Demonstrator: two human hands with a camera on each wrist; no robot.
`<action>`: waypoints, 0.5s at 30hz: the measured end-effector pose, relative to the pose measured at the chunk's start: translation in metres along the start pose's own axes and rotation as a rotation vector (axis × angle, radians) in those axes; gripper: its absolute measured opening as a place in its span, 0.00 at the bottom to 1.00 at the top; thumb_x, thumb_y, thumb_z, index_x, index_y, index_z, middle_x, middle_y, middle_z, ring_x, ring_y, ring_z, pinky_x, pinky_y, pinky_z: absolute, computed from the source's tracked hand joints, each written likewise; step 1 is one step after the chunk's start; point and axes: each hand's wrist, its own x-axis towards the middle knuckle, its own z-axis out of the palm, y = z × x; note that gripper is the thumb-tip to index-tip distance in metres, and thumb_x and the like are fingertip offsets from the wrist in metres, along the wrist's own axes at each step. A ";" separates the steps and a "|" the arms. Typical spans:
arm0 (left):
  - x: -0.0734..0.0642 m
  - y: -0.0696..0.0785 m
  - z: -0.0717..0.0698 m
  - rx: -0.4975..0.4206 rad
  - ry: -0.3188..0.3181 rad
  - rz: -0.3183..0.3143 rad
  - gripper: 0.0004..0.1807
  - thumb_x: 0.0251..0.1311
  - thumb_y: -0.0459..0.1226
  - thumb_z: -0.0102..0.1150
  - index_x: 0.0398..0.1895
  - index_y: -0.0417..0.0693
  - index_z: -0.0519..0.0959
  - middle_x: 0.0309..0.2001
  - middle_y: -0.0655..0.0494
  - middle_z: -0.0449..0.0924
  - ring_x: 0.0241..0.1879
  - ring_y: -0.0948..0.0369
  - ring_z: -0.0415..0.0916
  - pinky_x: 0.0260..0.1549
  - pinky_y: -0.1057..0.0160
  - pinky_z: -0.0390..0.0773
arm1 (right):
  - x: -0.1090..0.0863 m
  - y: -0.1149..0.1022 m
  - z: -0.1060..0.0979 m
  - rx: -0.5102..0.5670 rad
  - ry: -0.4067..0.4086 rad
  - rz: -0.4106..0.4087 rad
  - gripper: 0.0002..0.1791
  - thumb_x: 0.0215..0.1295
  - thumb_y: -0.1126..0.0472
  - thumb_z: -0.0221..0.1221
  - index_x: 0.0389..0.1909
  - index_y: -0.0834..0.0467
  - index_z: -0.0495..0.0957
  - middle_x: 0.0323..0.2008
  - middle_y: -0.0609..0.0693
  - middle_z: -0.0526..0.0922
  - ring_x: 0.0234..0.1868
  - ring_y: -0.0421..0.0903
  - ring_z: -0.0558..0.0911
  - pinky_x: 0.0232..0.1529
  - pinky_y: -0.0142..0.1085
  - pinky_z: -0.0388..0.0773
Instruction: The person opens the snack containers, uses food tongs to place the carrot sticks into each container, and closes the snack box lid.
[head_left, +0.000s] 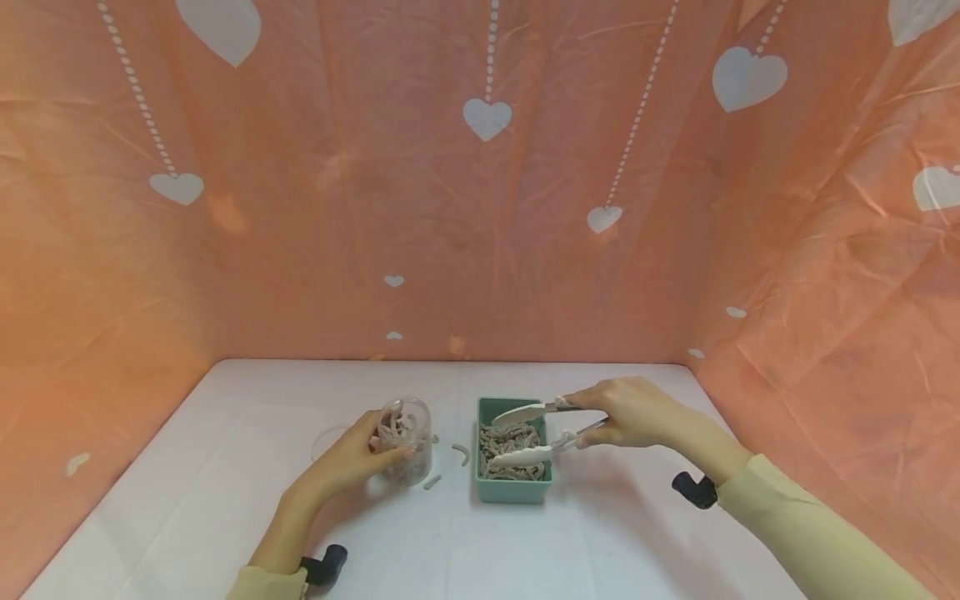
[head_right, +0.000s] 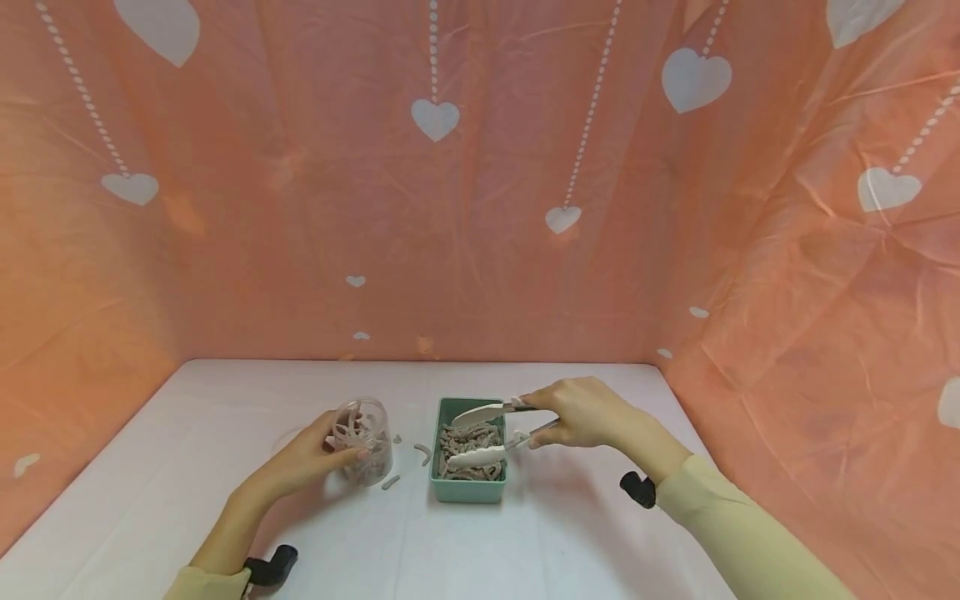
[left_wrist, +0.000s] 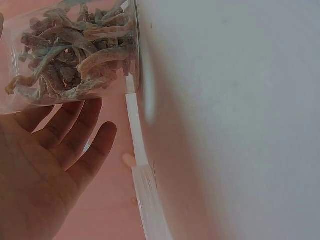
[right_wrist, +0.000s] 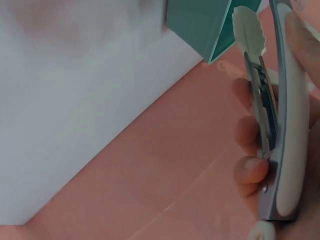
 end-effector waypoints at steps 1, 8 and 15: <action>0.000 0.000 0.000 -0.002 0.001 -0.002 0.44 0.65 0.53 0.70 0.76 0.39 0.64 0.66 0.38 0.72 0.66 0.38 0.71 0.64 0.35 0.70 | 0.002 0.000 -0.001 0.003 -0.019 0.001 0.33 0.59 0.40 0.73 0.61 0.53 0.84 0.52 0.48 0.89 0.47 0.48 0.88 0.43 0.48 0.85; 0.000 -0.001 0.001 -0.002 0.006 -0.005 0.44 0.64 0.53 0.70 0.76 0.39 0.65 0.66 0.38 0.72 0.65 0.38 0.72 0.62 0.35 0.72 | 0.015 0.001 -0.003 0.039 -0.160 0.024 0.37 0.57 0.38 0.73 0.65 0.50 0.82 0.55 0.45 0.88 0.51 0.47 0.88 0.46 0.49 0.84; 0.000 0.000 0.001 -0.007 0.001 -0.003 0.44 0.65 0.53 0.70 0.76 0.41 0.64 0.66 0.39 0.71 0.66 0.37 0.71 0.63 0.35 0.72 | 0.027 -0.001 -0.008 0.014 -0.194 0.039 0.37 0.58 0.40 0.74 0.64 0.55 0.82 0.56 0.50 0.87 0.53 0.50 0.87 0.50 0.50 0.84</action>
